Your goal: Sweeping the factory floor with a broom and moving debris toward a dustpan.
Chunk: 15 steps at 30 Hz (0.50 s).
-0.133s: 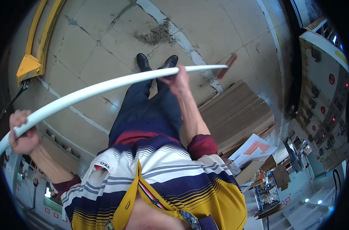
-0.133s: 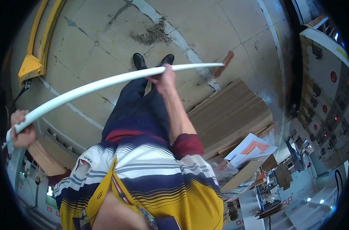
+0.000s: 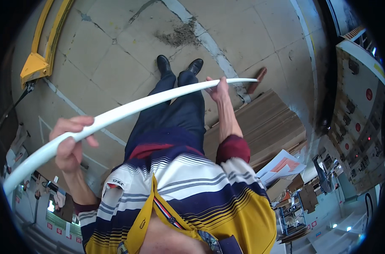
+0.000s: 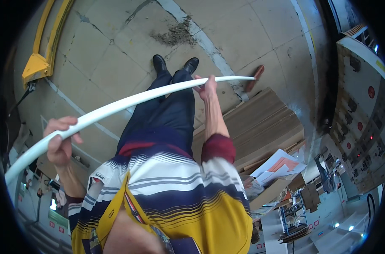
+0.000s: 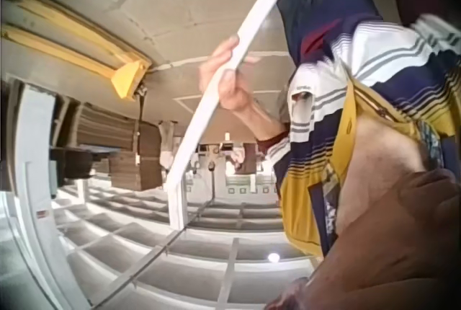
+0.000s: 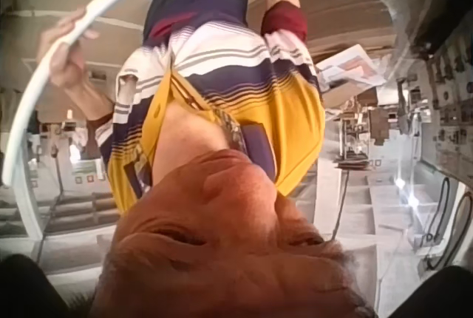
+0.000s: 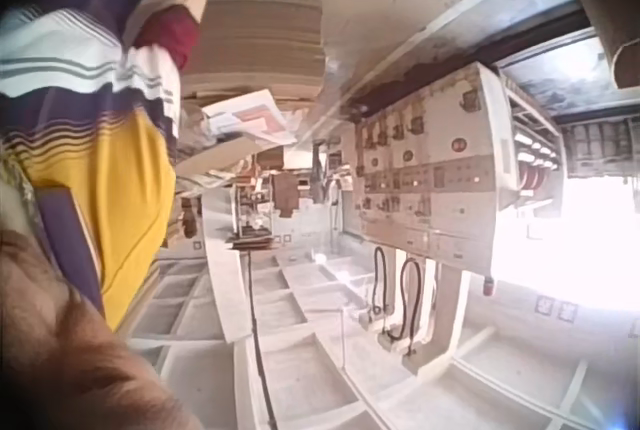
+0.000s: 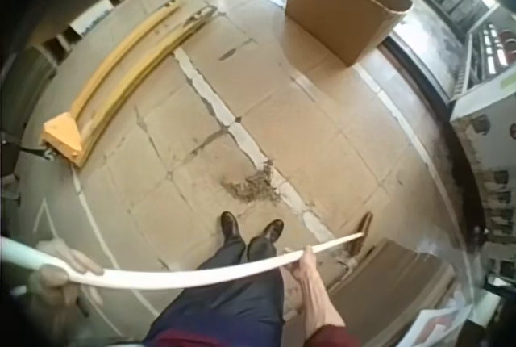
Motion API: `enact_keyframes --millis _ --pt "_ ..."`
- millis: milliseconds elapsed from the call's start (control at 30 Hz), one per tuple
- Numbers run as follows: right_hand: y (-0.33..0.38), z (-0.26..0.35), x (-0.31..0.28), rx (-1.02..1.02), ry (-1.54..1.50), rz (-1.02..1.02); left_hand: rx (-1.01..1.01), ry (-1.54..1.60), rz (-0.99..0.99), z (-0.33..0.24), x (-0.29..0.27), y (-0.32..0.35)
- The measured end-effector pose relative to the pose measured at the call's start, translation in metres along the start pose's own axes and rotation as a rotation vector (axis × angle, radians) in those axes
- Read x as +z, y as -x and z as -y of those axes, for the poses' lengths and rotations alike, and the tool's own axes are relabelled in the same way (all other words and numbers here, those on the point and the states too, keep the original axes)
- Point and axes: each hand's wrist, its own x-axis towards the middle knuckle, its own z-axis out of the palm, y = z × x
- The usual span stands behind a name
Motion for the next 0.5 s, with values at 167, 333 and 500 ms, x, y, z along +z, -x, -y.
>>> enact_keyframes --millis 167,333,500 --pt "-0.023 -0.056 0.082 0.168 0.073 0.298 0.006 -0.007 -0.178 -0.034 -0.079 0.045" --pt "0.05 -0.1 0.199 0.291 0.203 0.617 0.185 -0.18 -0.439 -0.107 -0.205 0.138" --pt "0.133 -0.104 0.241 0.3 0.195 0.844 0.135 0.066 -0.433 -0.156 -0.315 0.203"
